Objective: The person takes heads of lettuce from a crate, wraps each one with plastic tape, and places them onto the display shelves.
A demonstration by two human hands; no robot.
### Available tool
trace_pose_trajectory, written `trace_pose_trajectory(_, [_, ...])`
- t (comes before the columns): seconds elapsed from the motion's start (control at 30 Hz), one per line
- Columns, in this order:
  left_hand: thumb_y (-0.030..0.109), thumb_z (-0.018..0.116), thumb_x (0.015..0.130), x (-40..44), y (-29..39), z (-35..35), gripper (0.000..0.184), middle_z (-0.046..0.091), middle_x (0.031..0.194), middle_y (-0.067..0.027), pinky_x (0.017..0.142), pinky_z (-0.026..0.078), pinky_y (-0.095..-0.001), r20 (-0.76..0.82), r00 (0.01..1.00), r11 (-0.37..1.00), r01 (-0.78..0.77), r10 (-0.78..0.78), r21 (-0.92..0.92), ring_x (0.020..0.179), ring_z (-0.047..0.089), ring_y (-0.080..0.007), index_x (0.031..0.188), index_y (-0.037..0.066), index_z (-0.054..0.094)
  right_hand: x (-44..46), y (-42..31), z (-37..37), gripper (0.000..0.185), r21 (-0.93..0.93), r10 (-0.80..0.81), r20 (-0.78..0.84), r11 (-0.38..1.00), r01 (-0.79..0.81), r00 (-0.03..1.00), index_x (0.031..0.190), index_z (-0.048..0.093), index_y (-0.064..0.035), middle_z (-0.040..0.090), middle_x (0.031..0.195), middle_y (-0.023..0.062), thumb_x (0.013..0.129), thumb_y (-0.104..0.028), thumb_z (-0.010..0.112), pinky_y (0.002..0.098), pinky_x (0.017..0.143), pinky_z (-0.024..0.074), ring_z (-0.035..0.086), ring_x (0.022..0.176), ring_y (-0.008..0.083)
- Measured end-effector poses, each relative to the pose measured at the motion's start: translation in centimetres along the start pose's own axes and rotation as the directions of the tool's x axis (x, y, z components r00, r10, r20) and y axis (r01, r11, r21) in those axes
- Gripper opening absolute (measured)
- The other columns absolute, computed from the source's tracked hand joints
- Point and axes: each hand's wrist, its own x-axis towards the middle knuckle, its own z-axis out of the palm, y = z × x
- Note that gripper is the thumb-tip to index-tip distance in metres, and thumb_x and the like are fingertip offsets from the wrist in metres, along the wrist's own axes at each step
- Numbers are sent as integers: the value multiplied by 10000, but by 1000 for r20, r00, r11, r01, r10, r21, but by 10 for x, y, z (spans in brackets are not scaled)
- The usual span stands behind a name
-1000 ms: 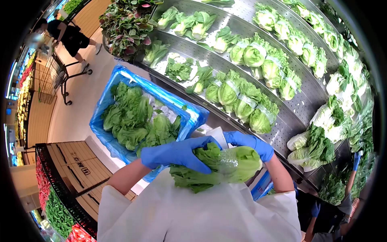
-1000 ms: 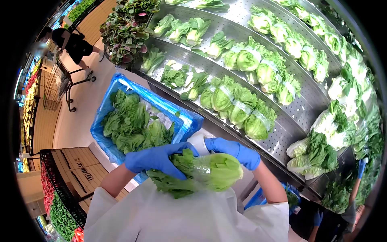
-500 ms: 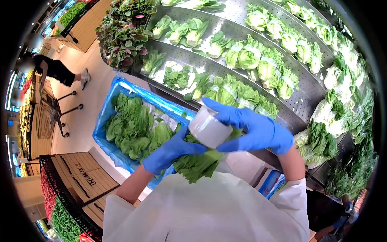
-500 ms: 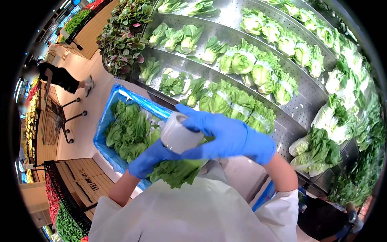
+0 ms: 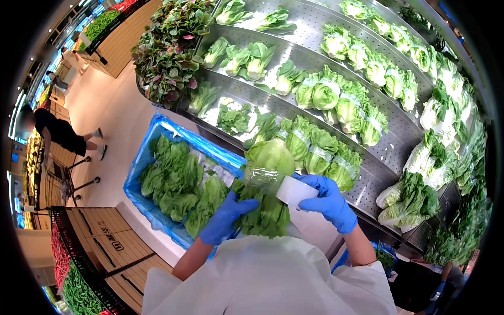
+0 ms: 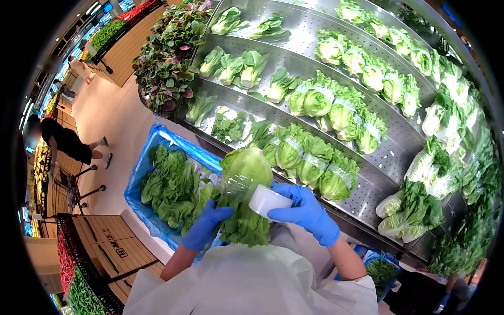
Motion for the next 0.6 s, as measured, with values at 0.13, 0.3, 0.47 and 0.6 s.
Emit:
trace_pose_trajectory(0.13, [195,541,864,-1,15,7,422,537,1099,-57,844,474,-298,34,964,963,-266,265,42,977,554,-144,1247,85,402,2,18,-8,426,173,-99,-32,980,103,995,996,576,4,612,953,94,599,-67,713,305,669,527,616,799,176])
trace_pose_trajectory(0.3, [257,526,881,-2,15,17,463,532,1124,-57,887,447,-304,-90,956,953,-288,280,-99,1006,539,-142,1278,75,374,4,27,-6,377,441,-198,13,881,172,980,1041,563,9,616,968,78,679,-15,665,259,801,472,595,855,134])
trace_pose_trajectory(0.47, [201,539,857,26,34,-3,439,538,1138,-80,864,461,-301,268,963,1000,18,-14,-13,994,555,-148,1235,20,410,7,14,-15,419,-10,-143,140,989,145,980,1073,566,8,607,975,57,679,-50,694,254,822,444,574,870,122])
trace_pose_trajectory(0.6, [200,545,838,36,17,-9,502,528,1162,-99,884,452,-304,137,990,991,14,-32,136,1039,535,-163,1278,23,381,13,-2,-8,408,-220,105,205,974,-58,973,990,604,-8,586,1054,52,597,-3,715,272,864,408,528,1024,151])
